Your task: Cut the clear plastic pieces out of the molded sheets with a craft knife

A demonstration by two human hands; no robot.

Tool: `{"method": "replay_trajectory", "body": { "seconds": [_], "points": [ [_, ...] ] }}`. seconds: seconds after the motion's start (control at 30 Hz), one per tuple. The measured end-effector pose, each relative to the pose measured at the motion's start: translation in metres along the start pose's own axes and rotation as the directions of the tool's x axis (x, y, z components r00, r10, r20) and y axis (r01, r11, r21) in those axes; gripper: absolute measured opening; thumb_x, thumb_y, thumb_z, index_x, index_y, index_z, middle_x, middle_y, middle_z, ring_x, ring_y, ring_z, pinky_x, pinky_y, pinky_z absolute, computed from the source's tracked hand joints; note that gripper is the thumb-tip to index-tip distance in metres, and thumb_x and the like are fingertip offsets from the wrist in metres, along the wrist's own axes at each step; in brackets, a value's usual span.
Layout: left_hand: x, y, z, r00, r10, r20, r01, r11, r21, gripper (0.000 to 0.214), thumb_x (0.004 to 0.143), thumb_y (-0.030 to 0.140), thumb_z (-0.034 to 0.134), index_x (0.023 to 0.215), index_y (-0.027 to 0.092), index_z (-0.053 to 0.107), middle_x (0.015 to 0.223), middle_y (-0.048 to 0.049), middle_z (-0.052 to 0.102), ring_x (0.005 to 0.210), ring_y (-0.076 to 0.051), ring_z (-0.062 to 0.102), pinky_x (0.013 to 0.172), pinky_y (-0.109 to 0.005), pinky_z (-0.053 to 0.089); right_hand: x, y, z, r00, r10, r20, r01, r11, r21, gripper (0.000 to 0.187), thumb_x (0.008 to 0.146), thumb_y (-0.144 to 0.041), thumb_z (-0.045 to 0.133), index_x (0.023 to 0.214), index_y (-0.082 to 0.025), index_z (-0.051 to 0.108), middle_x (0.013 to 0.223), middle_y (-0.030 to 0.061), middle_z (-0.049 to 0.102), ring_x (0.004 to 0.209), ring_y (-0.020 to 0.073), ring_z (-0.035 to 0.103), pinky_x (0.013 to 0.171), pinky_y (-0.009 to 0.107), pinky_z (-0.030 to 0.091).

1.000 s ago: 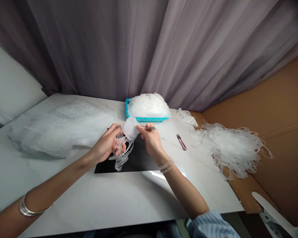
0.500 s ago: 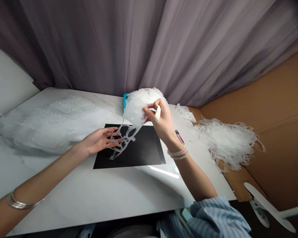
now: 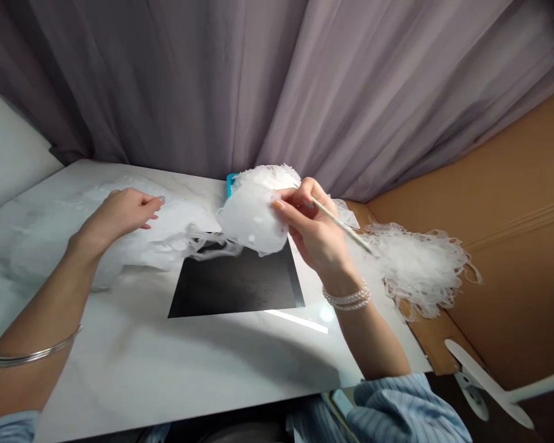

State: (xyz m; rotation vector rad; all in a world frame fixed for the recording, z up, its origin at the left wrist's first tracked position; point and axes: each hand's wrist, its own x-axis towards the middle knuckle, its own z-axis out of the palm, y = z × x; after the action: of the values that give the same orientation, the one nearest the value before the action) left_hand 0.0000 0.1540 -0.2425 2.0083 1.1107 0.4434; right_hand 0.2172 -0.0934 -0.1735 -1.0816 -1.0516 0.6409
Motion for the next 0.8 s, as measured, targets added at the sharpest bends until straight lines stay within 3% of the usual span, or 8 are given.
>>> {"method": "replay_trajectory", "body": {
  "seconds": [0.07, 0.17, 0.27, 0.37, 0.5, 0.6, 0.7, 0.8],
  "points": [
    [-0.004, 0.004, 0.004, 0.998, 0.031, -0.049, -0.033, 0.999, -0.041, 0.058, 0.084, 0.063, 0.058, 0.104, 0.011, 0.07, 0.113, -0.0106, 0.073, 0.107, -0.034, 0.065, 0.082, -0.042, 0.056, 0.001, -0.001, -0.006, 0.999, -0.006, -0.045, 0.006, 1.0, -0.006, 0.047, 0.077, -0.029, 0.077, 0.072, -0.024, 0.03, 0.086, -0.0022, 0.065, 0.066, 0.0102, 0.052, 0.056, 0.024, 0.045],
    [-0.018, 0.028, 0.033, 0.971, 0.214, 0.109, -0.178, 0.947, -0.268, 0.057, 0.086, 0.065, 0.055, 0.122, 0.022, 0.067, 0.125, -0.0072, 0.069, 0.123, -0.029, 0.058, 0.1, -0.042, 0.049, 0.002, 0.004, -0.009, 0.997, 0.078, 0.004, -0.078, 0.996, 0.032, 0.046, 0.075, -0.026, 0.078, 0.071, -0.023, 0.032, 0.083, -0.0026, 0.065, 0.064, 0.0089, 0.05, 0.052, 0.022, 0.04],
    [-0.035, 0.059, 0.069, 0.714, 0.605, 0.352, -0.162, 0.632, -0.758, 0.081, 0.075, 0.074, 0.062, 0.139, 0.024, 0.054, 0.141, -0.0135, 0.058, 0.131, -0.036, 0.05, 0.105, -0.048, 0.044, -0.001, 0.009, -0.005, 0.97, 0.209, 0.122, -0.217, 0.974, 0.062, 0.047, 0.076, -0.027, 0.079, 0.071, -0.023, 0.032, 0.08, -0.0025, 0.066, 0.06, 0.008, 0.05, 0.047, 0.021, 0.036],
    [-0.056, 0.082, 0.088, 0.561, 0.682, 0.469, -0.009, 0.572, -0.82, 0.089, 0.067, 0.074, 0.071, 0.138, 0.022, 0.055, 0.124, -0.0156, 0.067, 0.112, -0.036, 0.064, 0.091, -0.046, 0.053, -0.012, 0.002, -0.004, 0.938, 0.315, 0.147, -0.325, 0.945, 0.047, 0.046, 0.077, -0.028, 0.078, 0.072, -0.024, 0.032, 0.08, -0.0032, 0.067, 0.048, 0.0058, 0.043, 0.036, 0.02, 0.028],
    [-0.093, 0.097, 0.081, 0.754, 0.445, 0.483, 0.083, 0.666, -0.742, 0.033, 0.082, 0.052, 0.069, 0.097, 0.022, 0.072, 0.065, -0.0017, 0.067, 0.054, -0.017, 0.064, 0.049, -0.03, 0.054, -0.036, -0.023, -0.012, 0.907, 0.408, 0.104, -0.41, 0.912, -0.006, 0.044, 0.079, -0.028, 0.076, 0.072, -0.024, 0.033, 0.081, -0.0039, 0.068, 0.039, 0.0038, 0.034, 0.027, 0.018, 0.018],
    [-0.109, 0.098, 0.078, 0.862, 0.349, 0.368, 0.007, 0.717, -0.697, 0.024, 0.088, 0.046, 0.063, 0.083, 0.023, 0.065, 0.05, 0.0033, 0.057, 0.04, -0.014, 0.056, 0.04, -0.026, 0.049, -0.044, -0.025, -0.022, 0.887, 0.455, 0.084, -0.453, 0.891, -0.038, 0.043, 0.079, -0.028, 0.077, 0.073, -0.025, 0.034, 0.083, -0.0022, 0.068, 0.039, 0.0034, 0.032, 0.027, 0.018, 0.017],
    [-0.094, 0.084, 0.096, 0.898, 0.329, 0.291, -0.113, 0.812, -0.573, 0.023, 0.095, 0.047, 0.05, 0.092, 0.025, 0.055, 0.053, 0.0065, 0.051, 0.04, -0.014, 0.058, 0.038, -0.025, 0.048, -0.035, 0.012, -0.035, 0.889, 0.457, 0.035, -0.452, 0.886, -0.105, 0.043, 0.077, -0.033, 0.076, 0.075, -0.024, 0.034, 0.086, 0.0002, 0.069, 0.042, 0.0034, 0.033, 0.032, 0.018, 0.019],
    [-0.06, 0.055, 0.13, 0.916, 0.323, 0.236, -0.272, 0.936, -0.224, 0.023, 0.099, 0.041, 0.038, 0.098, 0.023, 0.051, 0.06, 0.0032, 0.055, 0.047, -0.017, 0.063, 0.043, -0.027, 0.051, -0.015, 0.078, -0.05, 0.895, 0.445, -0.016, -0.43, 0.856, -0.286, 0.04, 0.075, -0.04, 0.073, 0.075, -0.024, 0.035, 0.08, -0.0002, 0.068, 0.046, 0.006, 0.038, 0.039, 0.02, 0.028]
  ]
}}
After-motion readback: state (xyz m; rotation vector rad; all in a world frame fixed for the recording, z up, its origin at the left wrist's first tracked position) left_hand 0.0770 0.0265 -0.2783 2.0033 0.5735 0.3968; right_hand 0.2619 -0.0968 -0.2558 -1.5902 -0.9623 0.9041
